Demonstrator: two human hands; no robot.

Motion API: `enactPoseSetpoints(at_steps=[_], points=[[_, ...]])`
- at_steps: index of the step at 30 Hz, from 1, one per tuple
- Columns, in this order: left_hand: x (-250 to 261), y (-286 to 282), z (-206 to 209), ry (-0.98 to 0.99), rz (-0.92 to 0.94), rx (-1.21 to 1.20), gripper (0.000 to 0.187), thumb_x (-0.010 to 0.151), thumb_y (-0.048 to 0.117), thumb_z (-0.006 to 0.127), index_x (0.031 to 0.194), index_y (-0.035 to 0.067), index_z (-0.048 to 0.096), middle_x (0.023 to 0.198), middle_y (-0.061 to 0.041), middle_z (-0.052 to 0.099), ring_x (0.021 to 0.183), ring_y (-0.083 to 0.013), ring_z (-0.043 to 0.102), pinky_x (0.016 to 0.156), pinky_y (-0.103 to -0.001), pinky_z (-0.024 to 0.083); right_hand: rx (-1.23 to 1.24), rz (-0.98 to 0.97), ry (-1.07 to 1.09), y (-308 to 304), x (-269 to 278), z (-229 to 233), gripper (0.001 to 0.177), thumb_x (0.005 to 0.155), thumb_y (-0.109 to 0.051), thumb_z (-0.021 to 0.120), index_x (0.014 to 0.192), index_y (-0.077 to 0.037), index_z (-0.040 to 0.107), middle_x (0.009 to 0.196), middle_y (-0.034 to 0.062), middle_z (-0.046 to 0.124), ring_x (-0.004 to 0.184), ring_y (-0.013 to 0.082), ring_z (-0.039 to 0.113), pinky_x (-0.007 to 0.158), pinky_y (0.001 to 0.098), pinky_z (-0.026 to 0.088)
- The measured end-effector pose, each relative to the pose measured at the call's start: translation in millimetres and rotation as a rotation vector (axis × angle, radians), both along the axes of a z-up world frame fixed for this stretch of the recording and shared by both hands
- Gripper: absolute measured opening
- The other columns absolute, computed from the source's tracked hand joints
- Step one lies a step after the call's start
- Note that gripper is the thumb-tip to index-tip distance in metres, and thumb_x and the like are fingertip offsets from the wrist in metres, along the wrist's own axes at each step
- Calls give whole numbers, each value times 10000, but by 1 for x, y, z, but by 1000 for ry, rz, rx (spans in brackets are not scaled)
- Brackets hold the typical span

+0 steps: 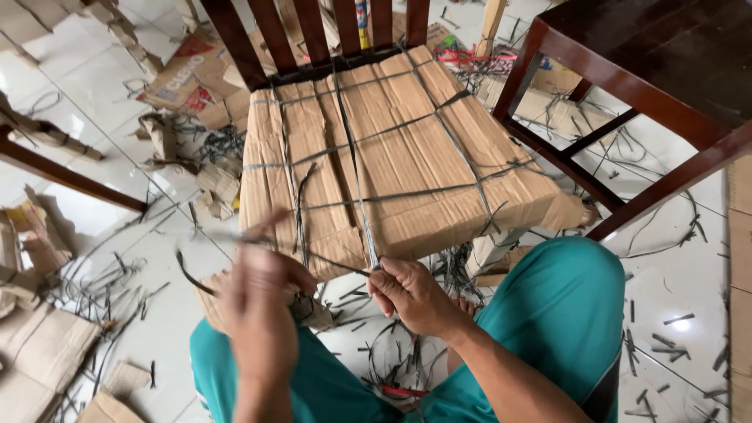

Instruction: Securing cardboard packaging to a wooden chair seat using plastic straps and manual knotting.

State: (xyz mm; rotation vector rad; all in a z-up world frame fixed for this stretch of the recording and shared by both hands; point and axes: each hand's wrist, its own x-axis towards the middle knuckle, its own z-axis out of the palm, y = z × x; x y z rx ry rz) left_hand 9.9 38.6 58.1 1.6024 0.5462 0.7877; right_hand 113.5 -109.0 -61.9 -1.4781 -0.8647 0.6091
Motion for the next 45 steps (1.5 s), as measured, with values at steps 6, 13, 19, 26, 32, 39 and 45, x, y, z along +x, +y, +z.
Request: enactPoseSetpoints(at_steps=[6,13,19,26,32,39,45], points=[[4,-18,-73,52,-430,97,337,983,297,585,811,44,727,1172,-124,769,613,-114,636,491,-239,534,32,-6,-155,-2,-2,0,380,1113,-344,376,1341,-160,617,641,0,552,529,118,534,485,264,478],[11,-22,-80,26,-311,403,396,1036,276,538,685,93,546,630,-30,651,566,-152,636,526,-319,460,5,-48,82,-3,-9,11,330,1101,-296,457,835,-109,517,631,28,530,576,132,508,548,300,446],[19,-19,-75,0,-344,444,419,1054,285,522,681,117,432,575,-7,502,493,-119,466,462,-308,354,9,15,-74,-6,1,2,182,1098,-93,433,1104,-88,615,676,58,608,612,169,590,582,326,489],[20,-10,-69,-28,-354,98,371,1026,265,551,843,15,754,816,-79,779,724,-139,712,617,-253,610,28,95,228,-13,7,-3,338,1084,-342,476,866,-101,567,665,52,634,576,151,608,545,267,487],[21,-14,-57,-131,-378,231,342,1056,177,520,791,34,682,786,-54,732,692,-133,652,607,-262,540,-23,79,121,-23,1,30,406,1078,-379,418,1228,-73,639,643,37,554,566,138,527,572,279,473],[29,-16,-53,-51,-414,283,390,1027,261,550,699,66,631,756,-77,782,673,-158,775,564,-264,638,195,-111,437,-44,18,28,331,1066,-240,498,1288,-41,643,667,33,584,575,160,573,512,286,489],[30,-17,-43,-2,-402,237,453,1034,321,515,725,62,723,721,-33,778,655,-135,758,599,-246,625,318,-112,535,-60,29,22,310,1078,-149,454,1301,-22,627,617,51,581,518,147,519,453,267,386]])
